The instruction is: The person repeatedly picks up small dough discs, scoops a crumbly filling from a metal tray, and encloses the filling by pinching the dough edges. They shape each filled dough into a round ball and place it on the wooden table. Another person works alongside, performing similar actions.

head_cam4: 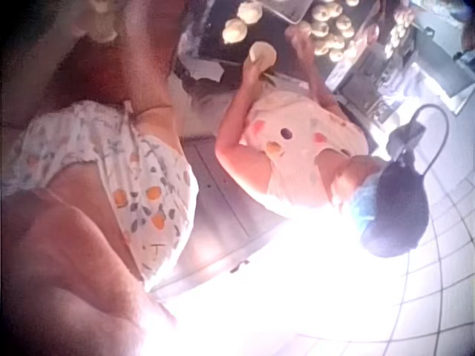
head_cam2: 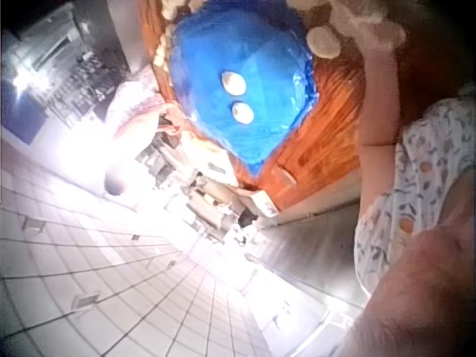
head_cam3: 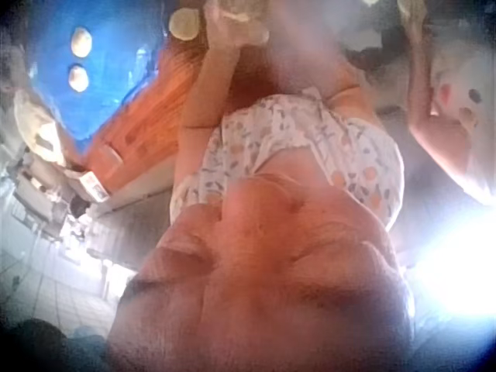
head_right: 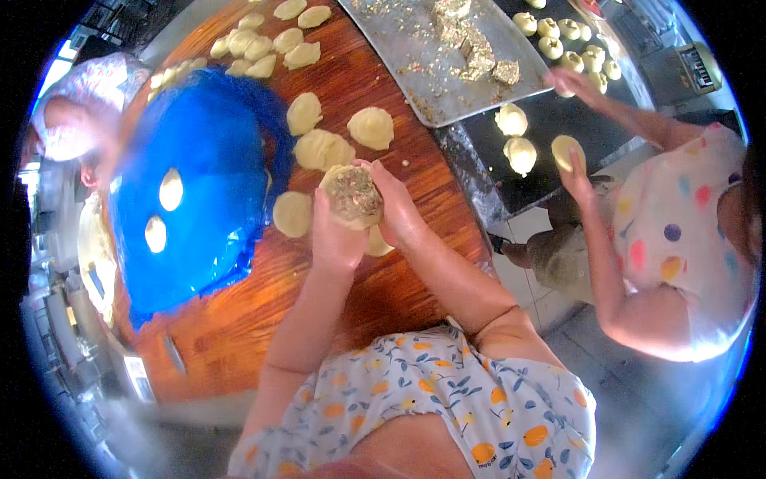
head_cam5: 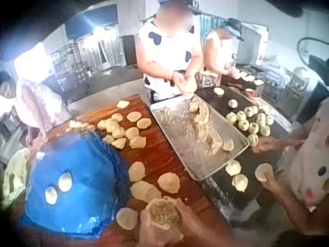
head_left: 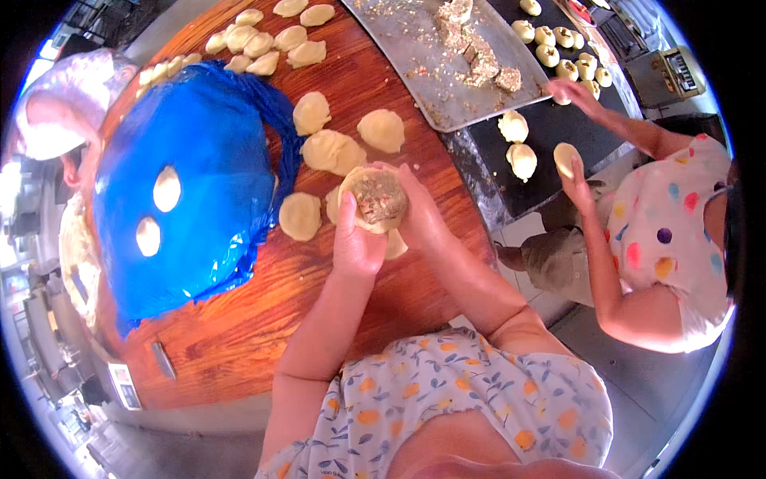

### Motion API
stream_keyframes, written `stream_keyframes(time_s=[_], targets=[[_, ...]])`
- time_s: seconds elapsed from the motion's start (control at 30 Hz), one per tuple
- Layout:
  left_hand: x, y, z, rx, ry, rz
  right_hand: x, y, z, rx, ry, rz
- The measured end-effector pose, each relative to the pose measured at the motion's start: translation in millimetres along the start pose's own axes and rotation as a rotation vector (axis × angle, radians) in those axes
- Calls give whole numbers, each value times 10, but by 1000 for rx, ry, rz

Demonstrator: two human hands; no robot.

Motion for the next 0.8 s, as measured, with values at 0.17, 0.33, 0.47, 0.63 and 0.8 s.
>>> stream_keyframes(time_s=[0.17, 0.33, 0.47, 0.63, 0.8], targets=[[215, 52, 118, 328, -14, 30, 427, -307, -19, 280, 284, 38], [835, 393, -140, 95, -135, -80, 917, -417, -592, 296, 345, -9], [1136, 516, -228, 261, -155, -224, 1145, -536, -844, 429, 337, 3], [1359, 899, -292, -54, -261, -150, 1320, -690, -869, 604, 270, 222], [1538, 850, -259, 211, -126, -217, 1456, -659, -1205, 667, 525, 49]])
Point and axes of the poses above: each hand's wrist, its own x-axis away from the middle knuckle, its own y-axis out of the back of the hand, z = x × y, the point moved 2 cm from there along -x, towards the middle knuckle, and after that the axes turned 6 degrees about -z, right-handed, at the moved point
